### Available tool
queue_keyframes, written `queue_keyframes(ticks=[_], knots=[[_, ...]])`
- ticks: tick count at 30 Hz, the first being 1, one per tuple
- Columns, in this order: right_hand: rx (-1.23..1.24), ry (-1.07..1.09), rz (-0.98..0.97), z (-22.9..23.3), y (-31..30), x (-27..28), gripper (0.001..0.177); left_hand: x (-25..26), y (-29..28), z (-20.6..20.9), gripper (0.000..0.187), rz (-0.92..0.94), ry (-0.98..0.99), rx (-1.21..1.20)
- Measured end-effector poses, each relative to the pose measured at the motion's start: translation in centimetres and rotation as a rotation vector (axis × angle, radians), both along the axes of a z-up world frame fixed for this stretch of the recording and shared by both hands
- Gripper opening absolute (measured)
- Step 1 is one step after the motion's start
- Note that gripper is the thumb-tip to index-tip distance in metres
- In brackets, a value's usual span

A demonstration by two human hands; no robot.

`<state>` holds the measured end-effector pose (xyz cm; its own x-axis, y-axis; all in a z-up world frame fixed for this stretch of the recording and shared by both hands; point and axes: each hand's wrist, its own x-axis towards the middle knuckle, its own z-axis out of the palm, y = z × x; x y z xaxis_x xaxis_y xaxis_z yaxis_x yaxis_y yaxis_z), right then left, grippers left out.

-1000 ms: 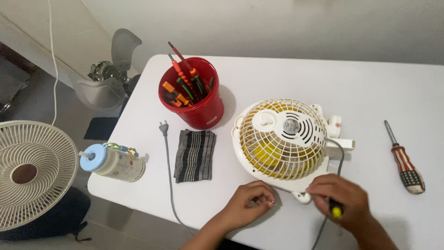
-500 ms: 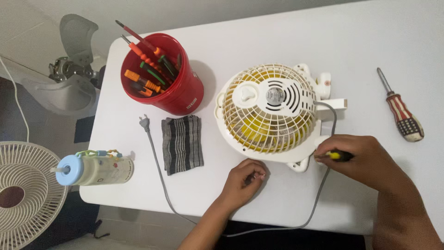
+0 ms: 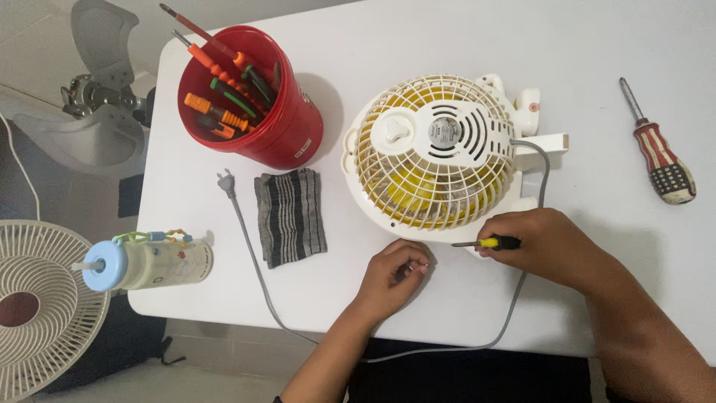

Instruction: The person assembles a small Minion-themed desk fan by hand-tightening the central hub nut, then flips the unit and uses a screwdriver to secure the base screws. The fan remains on the table with its power cord visible.

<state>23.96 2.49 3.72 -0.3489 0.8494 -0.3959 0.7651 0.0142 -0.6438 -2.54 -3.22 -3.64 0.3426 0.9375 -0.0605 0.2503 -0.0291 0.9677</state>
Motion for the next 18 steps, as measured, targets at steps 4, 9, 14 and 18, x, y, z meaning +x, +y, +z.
queue_keyframes(ticks=[4,9,14,18], knots=[[-0.011,-0.046,0.001,-0.29,-0.07,-0.05,0.018,-0.11,-0.07,-0.09,0.012,-0.017,-0.039,0.01],[0.108,-0.058,0.032,-0.48,-0.46,-0.06,0.022,-0.15,-0.06,-0.18,0.013,-0.018,-0.037,0.014],[0.068,-0.112,0.046,-0.58,-0.34,-0.18,0.024,-0.12,-0.1,-0.1,0.012,-0.009,-0.017,0.031],[0.012,-0.121,0.019,-0.42,-0.32,-0.15,0.025,-0.1,-0.12,-0.01,0.012,-0.014,-0.011,0.016]])
